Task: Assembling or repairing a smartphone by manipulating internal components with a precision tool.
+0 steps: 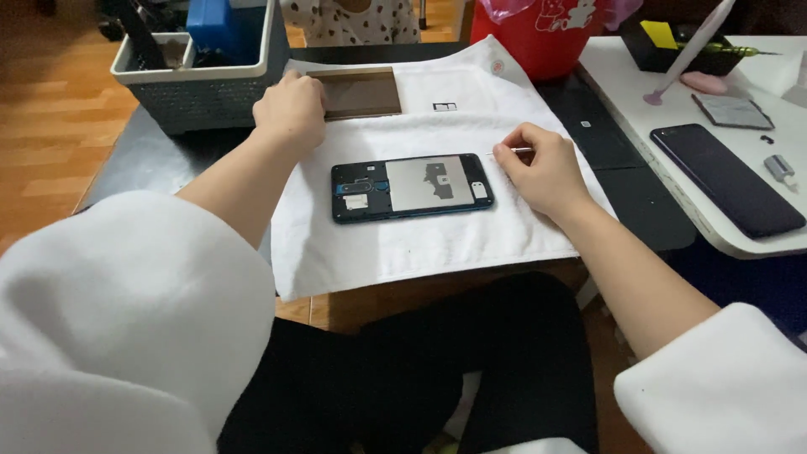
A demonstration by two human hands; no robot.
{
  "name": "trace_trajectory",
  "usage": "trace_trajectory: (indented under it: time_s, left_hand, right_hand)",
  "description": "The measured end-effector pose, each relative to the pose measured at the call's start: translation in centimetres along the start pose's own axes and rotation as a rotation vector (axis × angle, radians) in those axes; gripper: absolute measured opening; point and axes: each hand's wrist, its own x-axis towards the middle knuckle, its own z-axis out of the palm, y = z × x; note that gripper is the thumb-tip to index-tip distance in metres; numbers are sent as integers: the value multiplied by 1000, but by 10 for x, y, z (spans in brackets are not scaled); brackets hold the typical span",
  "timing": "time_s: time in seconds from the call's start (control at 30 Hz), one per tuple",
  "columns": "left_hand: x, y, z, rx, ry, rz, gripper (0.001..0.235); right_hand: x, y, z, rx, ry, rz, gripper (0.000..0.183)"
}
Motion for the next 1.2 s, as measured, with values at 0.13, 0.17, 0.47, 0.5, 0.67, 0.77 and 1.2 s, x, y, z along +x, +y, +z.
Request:
trace_trajectory:
  time_s: [0.13, 0.17, 0.47, 0.5, 0.67, 0.77, 1.2]
  left_hand:
    - [-2, 3, -2, 28, -41, -7, 29]
    - [-3, 4, -3, 19, -47, -12, 28]
    - [1, -5, 2, 62, -41, 54, 29]
    - [3, -8, 6, 61, -7, 77, 26]
    - [1, -7, 9, 70, 46, 97, 26]
    - [3, -6, 7, 110, 19, 73, 31]
    - [16, -11, -1, 61, -152, -31, 33]
  right_hand:
    - [2, 7, 2, 25, 18, -35, 15]
    - [2, 6, 2, 27, 17, -26, 15]
    - [1, 4, 2, 20, 18, -28, 16]
    - [1, 4, 2, 17, 17, -26, 17]
    - [1, 4, 3, 26, 11, -33, 17]
    - [1, 3, 3, 24, 13, -27, 16]
    - [2, 5, 3, 14, 10, -29, 15]
